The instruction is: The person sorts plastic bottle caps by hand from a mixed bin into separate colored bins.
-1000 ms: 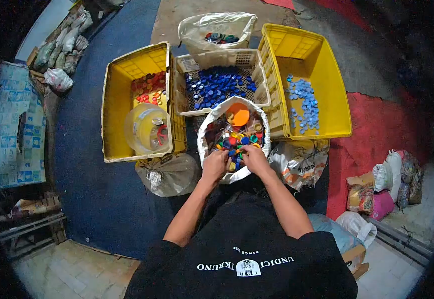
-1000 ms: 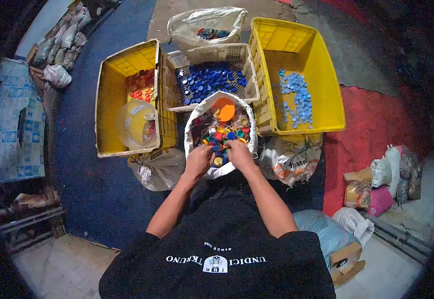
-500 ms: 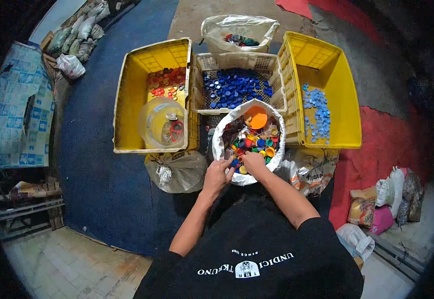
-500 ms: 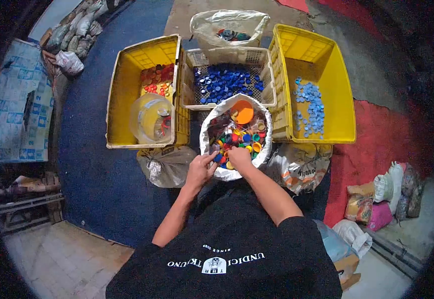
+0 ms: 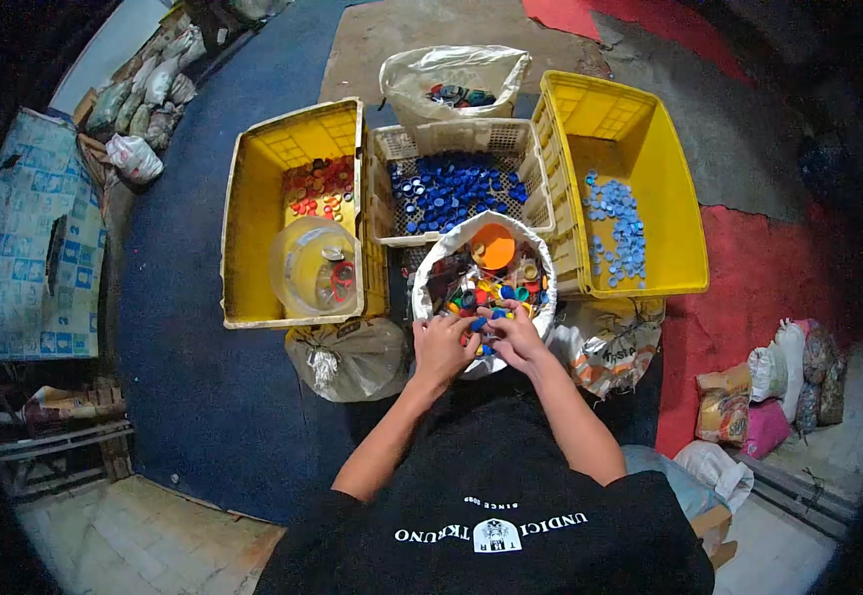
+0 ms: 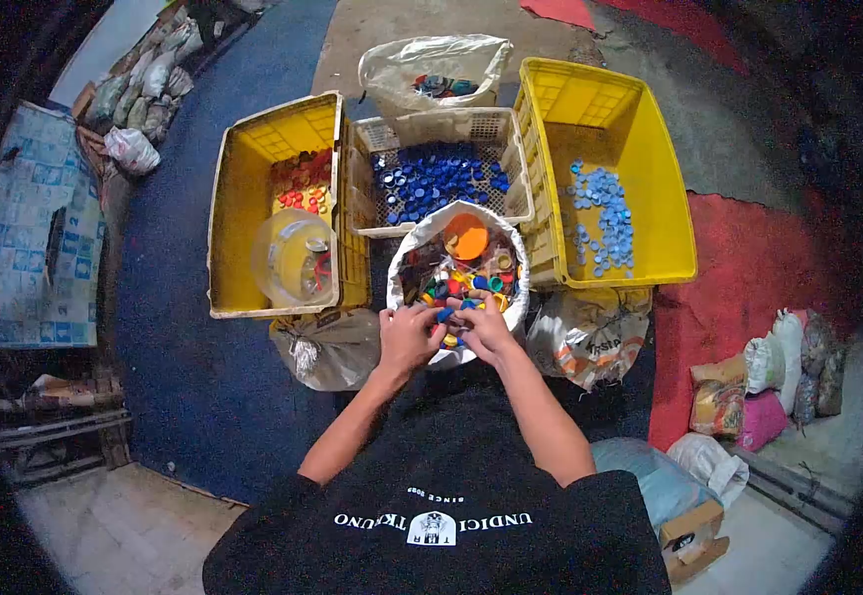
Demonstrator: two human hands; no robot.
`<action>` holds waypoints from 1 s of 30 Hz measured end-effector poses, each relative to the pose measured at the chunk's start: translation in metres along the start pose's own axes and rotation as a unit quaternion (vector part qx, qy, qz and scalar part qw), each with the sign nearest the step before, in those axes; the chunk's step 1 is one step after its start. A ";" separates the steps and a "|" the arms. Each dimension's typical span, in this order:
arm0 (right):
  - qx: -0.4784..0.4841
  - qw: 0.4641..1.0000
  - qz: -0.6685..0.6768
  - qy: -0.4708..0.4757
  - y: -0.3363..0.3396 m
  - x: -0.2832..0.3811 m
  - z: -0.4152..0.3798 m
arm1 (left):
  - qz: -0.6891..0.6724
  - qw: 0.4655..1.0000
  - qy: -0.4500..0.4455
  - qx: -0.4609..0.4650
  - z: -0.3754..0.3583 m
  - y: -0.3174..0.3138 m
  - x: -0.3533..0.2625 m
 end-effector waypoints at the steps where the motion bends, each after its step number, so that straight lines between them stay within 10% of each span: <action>1: 0.000 1.000 0.003 0.003 0.004 0.000 0.002 | 0.001 1.000 -0.004 0.001 0.002 0.000 -0.003; 7: 0.013 0.980 0.182 -0.081 -0.003 -0.008 -0.003 | -0.052 0.996 -0.071 -0.036 0.011 0.012 -0.028; 9: 0.044 0.980 0.181 -0.067 0.005 -0.005 0.000 | -0.306 0.937 0.143 0.084 0.024 -0.044 0.039; 14: 0.015 0.982 0.182 -0.049 0.016 0.007 -0.004 | 0.101 0.991 0.080 0.048 0.039 -0.064 0.028; 23: -0.005 0.984 0.174 -0.037 0.024 0.020 -0.031 | -0.101 0.987 0.129 0.000 0.033 -0.066 0.048; 26: -0.019 0.987 0.153 -0.047 0.032 0.002 -0.023 | -0.624 0.647 0.326 0.291 -0.012 -0.126 0.042; 30: 0.006 0.994 0.094 -0.052 0.018 -0.009 0.005 | -0.545 0.733 0.337 0.229 -0.004 -0.109 0.040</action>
Point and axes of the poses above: each hand's wrist, its own z-axis towards the middle knuckle, its own y-axis out of the back of the hand, x = y × z, the point moved 10 cm from there along z, towards the middle knuckle, and after that the axes turned 9 degrees about y, right-handed, at the moved point
